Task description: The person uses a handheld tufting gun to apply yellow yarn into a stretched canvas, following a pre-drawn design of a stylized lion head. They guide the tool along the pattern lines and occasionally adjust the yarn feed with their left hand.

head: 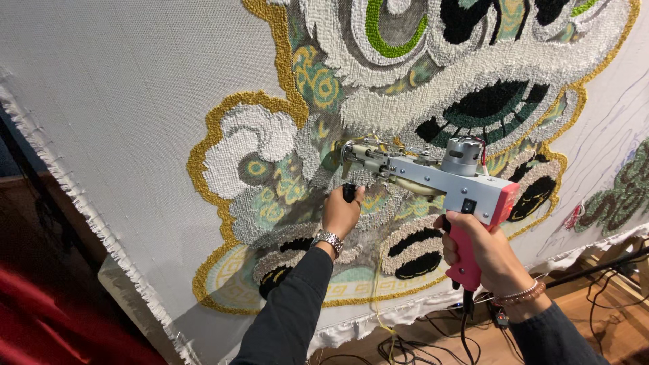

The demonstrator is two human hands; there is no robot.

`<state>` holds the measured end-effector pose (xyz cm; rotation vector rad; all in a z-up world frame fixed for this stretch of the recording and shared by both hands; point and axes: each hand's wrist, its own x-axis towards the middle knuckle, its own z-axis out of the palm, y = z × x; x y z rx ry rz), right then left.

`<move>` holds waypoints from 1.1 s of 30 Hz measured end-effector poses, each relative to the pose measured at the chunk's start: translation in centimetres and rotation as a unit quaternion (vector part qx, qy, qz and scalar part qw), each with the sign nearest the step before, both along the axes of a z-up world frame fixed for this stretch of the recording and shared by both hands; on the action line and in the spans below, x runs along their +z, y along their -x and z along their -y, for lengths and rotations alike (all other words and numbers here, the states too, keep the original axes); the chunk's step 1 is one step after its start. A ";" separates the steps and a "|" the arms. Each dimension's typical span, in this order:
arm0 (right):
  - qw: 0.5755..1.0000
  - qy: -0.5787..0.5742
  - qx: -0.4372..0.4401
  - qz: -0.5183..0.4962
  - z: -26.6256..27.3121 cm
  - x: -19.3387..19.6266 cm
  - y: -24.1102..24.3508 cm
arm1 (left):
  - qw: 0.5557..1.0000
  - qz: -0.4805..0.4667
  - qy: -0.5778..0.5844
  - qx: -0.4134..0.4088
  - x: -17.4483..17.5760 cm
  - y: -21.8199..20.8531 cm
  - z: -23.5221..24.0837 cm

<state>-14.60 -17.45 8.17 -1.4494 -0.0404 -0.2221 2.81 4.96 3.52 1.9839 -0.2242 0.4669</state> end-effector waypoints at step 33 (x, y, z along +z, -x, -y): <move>0.995 -0.070 0.073 -0.025 9.8 0.1 4.2 | 0.948 -0.085 0.226 -0.210 -1.8 2.9 8.2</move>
